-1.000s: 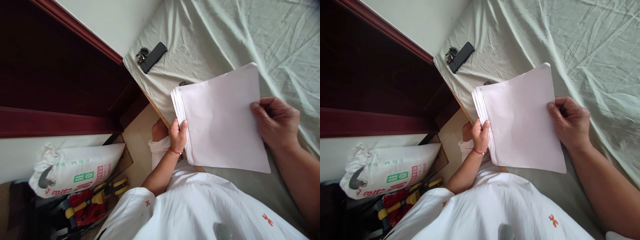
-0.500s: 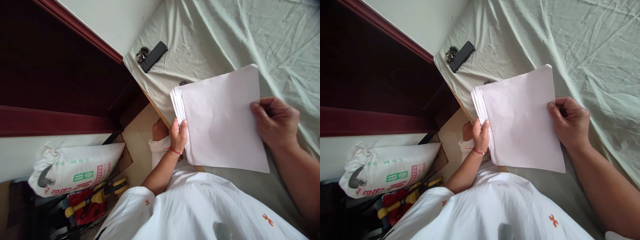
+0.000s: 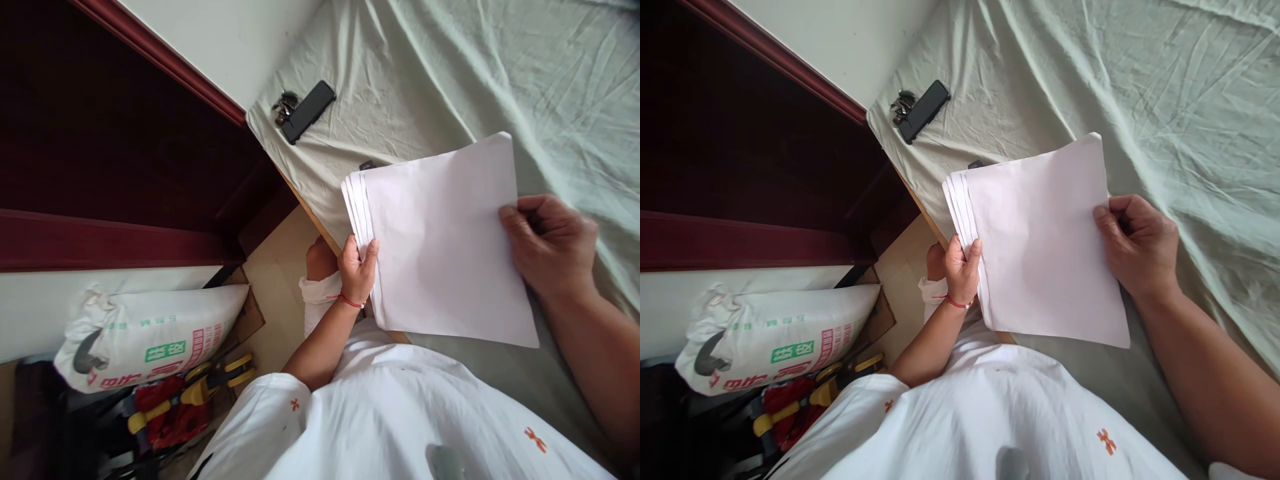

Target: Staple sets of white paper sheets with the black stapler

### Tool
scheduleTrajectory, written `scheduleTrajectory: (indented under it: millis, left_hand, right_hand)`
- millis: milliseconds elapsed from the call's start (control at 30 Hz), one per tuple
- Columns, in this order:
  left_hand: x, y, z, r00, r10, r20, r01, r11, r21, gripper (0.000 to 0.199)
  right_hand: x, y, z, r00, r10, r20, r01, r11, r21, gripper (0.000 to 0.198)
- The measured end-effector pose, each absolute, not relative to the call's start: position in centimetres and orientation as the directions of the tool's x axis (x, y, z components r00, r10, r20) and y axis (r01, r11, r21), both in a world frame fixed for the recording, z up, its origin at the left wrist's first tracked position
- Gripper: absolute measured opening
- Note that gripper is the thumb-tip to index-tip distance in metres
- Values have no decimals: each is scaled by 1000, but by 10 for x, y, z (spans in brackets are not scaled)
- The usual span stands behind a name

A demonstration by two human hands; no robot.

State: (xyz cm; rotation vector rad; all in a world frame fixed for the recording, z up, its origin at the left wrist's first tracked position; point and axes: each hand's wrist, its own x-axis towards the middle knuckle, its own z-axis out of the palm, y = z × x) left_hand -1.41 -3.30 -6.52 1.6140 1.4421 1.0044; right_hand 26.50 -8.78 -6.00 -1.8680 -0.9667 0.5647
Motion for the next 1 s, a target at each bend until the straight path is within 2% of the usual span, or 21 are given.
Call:
scheduleTrajectory:
  millis: [367, 733, 1000]
  left_hand:
    - [-14, -33, -65, 69, 995, 74, 455, -97, 885, 37]
    - [-13, -33, -64, 48, 996, 76, 465, -89, 881, 36]
    - [-13, -32, -66, 48, 996, 72, 454, -86, 887, 36]
  right_hand:
    - [264, -87, -55, 593, 805, -4, 410, -306, -859, 20]
    - [262, -84, -53, 582, 813, -7, 390, -286, -876, 18]
    - [261, -86, -49, 533, 844, -60, 368, -295, -882, 46]
